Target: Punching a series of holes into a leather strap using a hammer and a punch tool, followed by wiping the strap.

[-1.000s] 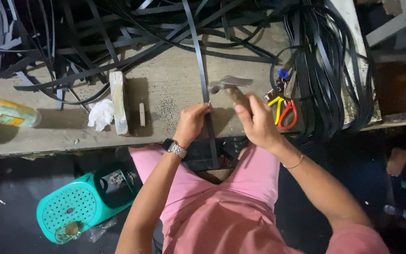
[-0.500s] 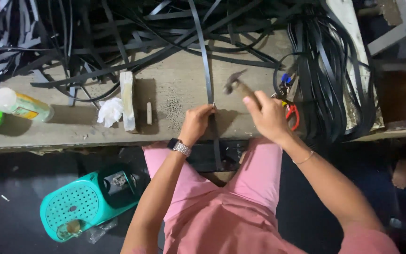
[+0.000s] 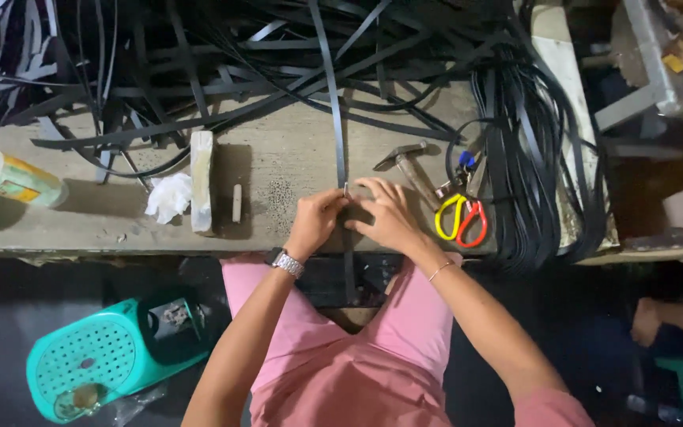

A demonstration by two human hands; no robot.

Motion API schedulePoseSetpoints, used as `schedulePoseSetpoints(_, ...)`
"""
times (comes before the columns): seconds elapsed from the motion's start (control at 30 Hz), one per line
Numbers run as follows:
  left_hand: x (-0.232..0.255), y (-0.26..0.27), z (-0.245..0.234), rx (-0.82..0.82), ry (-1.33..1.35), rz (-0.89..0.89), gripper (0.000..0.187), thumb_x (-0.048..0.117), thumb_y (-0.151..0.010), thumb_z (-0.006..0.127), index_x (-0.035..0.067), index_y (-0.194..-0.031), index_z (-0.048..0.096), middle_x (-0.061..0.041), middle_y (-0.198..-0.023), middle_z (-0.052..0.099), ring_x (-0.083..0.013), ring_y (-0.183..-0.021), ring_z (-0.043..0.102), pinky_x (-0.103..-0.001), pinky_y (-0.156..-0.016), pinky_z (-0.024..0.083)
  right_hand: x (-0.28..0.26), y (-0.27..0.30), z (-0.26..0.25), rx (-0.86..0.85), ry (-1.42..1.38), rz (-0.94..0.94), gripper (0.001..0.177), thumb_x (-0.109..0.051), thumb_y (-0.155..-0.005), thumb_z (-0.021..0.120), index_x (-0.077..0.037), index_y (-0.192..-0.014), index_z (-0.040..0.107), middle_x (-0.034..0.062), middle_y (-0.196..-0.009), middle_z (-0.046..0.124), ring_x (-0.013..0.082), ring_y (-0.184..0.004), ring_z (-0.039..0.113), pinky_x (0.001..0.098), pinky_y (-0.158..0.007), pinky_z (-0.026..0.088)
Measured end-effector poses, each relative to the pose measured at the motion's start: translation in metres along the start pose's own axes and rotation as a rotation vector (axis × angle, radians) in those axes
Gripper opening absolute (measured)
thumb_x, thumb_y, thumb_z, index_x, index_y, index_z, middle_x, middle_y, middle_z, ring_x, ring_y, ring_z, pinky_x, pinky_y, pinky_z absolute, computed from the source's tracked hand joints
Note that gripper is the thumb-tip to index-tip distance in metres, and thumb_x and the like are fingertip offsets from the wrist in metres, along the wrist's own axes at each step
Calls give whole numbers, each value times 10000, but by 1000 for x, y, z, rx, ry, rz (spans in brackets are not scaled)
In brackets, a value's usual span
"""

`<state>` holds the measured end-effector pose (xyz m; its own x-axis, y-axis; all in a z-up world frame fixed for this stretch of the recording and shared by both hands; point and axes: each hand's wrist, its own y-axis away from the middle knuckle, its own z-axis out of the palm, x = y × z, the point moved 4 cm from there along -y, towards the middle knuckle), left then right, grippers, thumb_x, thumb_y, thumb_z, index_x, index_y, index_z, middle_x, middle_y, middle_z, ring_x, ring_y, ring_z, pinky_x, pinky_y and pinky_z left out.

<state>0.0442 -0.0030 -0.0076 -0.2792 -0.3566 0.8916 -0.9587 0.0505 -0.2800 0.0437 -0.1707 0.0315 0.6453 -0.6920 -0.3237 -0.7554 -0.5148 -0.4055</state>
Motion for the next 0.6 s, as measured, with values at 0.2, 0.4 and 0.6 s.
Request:
schedulePoseSetpoints(0.2,-11,-14,-5,184,444,-369,179,79,-1028,594,-33,-995,729,-202,-840,745,-283,-828,750,-421,-748,628,4,11,15,-183,-12,141,528,-507,-868,748,-185,-1283,695,83,-1415,549,311,-1387,454,487,-1056,368)
schedulePoseSetpoints(0.4,1,-8,-10,150,205,-203,89,26,-982,682,3,-1006,765,-198,-826,767,-328,-830,769,-401,-678,633,1,19,14,-142,-1,152,575,-530,-822,778,-172,-1267,706,90,-1443,561,305,-1415,458,492,-1154,315)
schedulePoseSetpoints(0.6,7,-6,-13,103,140,-137,107,9,-992,667,15,-1009,772,-177,-839,771,-324,-820,774,-395,-692,619,-5,20,7,-167,-14,146,571,-483,-824,777,-138,-1271,695,103,-1485,532,308,-1447,422,513,-1200,277)
